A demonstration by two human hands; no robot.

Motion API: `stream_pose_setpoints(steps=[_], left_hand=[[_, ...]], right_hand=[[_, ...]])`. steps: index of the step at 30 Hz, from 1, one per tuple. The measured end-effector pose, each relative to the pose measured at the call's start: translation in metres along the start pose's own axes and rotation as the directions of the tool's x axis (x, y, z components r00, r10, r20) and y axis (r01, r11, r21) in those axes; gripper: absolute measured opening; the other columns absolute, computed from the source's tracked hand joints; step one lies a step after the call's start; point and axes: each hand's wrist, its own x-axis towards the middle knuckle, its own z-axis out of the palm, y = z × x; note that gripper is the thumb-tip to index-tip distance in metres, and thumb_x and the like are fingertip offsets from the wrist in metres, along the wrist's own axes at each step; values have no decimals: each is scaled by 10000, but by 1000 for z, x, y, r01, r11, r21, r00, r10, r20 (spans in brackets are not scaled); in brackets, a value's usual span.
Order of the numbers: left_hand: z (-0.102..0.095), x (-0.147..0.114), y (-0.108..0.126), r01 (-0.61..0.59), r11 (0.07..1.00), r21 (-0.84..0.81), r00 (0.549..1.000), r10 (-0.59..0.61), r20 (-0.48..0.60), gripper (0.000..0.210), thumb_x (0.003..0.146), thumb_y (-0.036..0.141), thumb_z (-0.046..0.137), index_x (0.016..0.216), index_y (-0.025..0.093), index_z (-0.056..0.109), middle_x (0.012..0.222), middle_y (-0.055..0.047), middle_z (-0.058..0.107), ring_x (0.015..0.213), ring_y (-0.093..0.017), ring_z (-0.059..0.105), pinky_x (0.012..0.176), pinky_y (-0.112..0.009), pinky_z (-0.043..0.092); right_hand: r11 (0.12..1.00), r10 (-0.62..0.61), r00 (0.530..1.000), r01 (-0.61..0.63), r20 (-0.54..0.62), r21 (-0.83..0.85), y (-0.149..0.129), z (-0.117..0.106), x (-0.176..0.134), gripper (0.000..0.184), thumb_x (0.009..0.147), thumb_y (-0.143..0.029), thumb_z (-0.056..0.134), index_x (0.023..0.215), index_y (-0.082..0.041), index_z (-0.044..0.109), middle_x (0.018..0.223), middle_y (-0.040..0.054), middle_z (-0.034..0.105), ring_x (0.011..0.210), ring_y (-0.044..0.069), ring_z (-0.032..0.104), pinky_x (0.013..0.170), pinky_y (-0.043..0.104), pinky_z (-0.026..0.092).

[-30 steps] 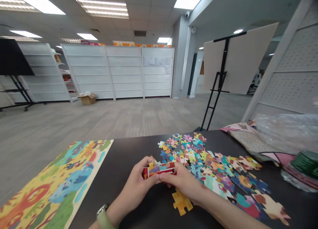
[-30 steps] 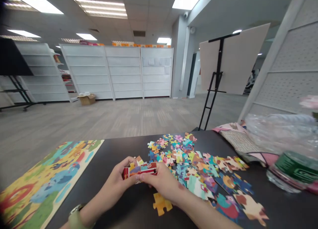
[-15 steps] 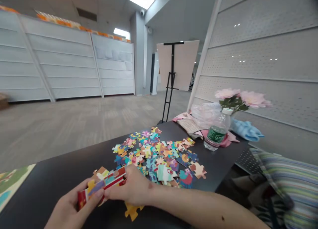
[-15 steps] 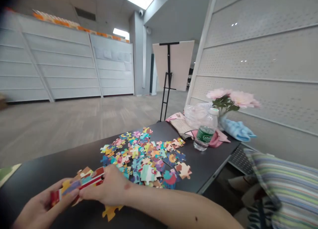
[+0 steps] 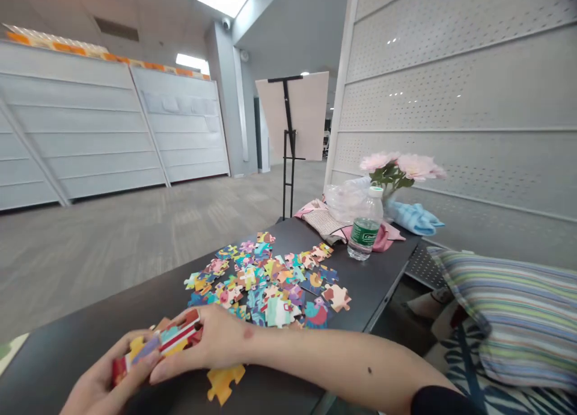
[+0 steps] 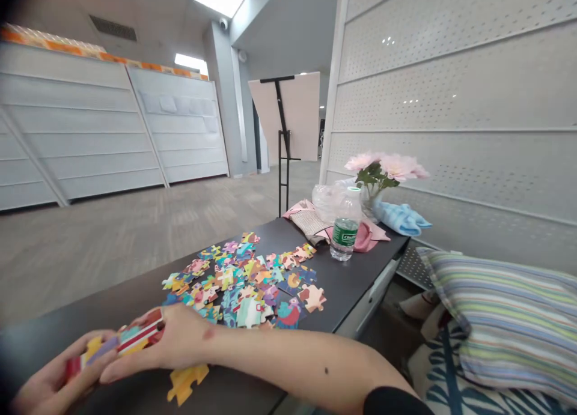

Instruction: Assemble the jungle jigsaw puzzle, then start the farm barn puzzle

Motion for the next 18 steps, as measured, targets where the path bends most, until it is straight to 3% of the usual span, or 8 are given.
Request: stream_pose_setpoints(steps=[3, 6, 8, 10, 13, 15, 16, 18], left_hand=[[-11, -7, 6, 10, 1000, 0, 997, -10, 77, 671, 651, 652, 801, 1126, 216, 614, 921, -38, 759, 757, -246, 719, 622, -277, 610], [-30, -28, -7, -94, 972, 217, 990, 69, 120, 606, 757, 658, 704, 1184, 234, 630, 1059, -71, 756, 932, -289, 732, 773, -349, 626], [-39, -46, -21, -241, 843, 480, 970, 226, 90, 520, 803, 650, 647, 1134, 252, 697, 1165, -93, 734, 1077, -335, 697, 893, -450, 599], [-38, -66, -32, -377, 601, 705, 896, 429, 113, 457, 839, 609, 619, 1149, 290, 726, 1295, -90, 688, 1212, -366, 629, 967, -521, 558], [-22, -95, -38, -597, 257, 760, 720, 589, 366, 424, 914, 489, 582, 1315, 363, 642, 1412, -22, 622, 1284, -296, 596, 1014, -422, 552], [-7, -113, -36, -660, 147, 737, 655, 594, 468, 475, 929, 467, 579, 1388, 346, 585, 1424, -27, 611, 1262, -269, 618, 1006, -363, 560], [0, -120, -34, -649, 138, 748, 664, 581, 470, 512, 925, 482, 586, 1410, 321, 568, 1433, -47, 601, 1265, -281, 615, 1015, -376, 555], [9, -133, -28, -589, 188, 786, 735, 531, 423, 600, 908, 533, 596, 1444, 270, 535, 1480, -90, 549, 1318, -326, 563, 1067, -455, 512]], right_hand=[[965, -237, 948, 204, -211, -167, -21, -30, -7, 657, 707, -442, 819, 1301, -254, 611, 1049, 18, 702, 850, 160, 656, 725, 250, 496], [922, -383, 785, 289, -487, -258, -41, -83, -33, 360, 896, -444, 559, 1158, -216, 656, 1000, 41, 703, 869, 162, 659, 743, 263, 508], [920, -385, 738, 257, -554, -296, -43, -120, -58, 318, 899, -434, 518, 1047, -196, 670, 931, 43, 699, 827, 169, 646, 726, 274, 499], [916, -385, 712, 214, -588, -340, -33, -146, -87, 282, 872, -407, 526, 967, -187, 675, 863, 39, 693, 777, 176, 629, 702, 284, 485], [892, -392, 697, 127, -601, -434, -4, -155, -128, 216, 846, -367, 569, 872, -192, 693, 813, 38, 691, 752, 192, 611, 693, 300, 462], [865, -402, 701, 79, -589, -496, 16, -149, -151, 198, 849, -336, 565, 864, -199, 706, 833, 46, 702, 739, 198, 609, 691, 311, 456], [850, -408, 700, 58, -586, -523, 24, -144, -159, 195, 851, -319, 555, 865, -202, 709, 844, 51, 705, 742, 203, 610, 701, 319, 459], [823, -425, 687, 22, -589, -568, 38, -137, -170, 194, 850, -278, 527, 863, -202, 705, 880, 66, 706, 802, 221, 622, 761, 342, 471]])
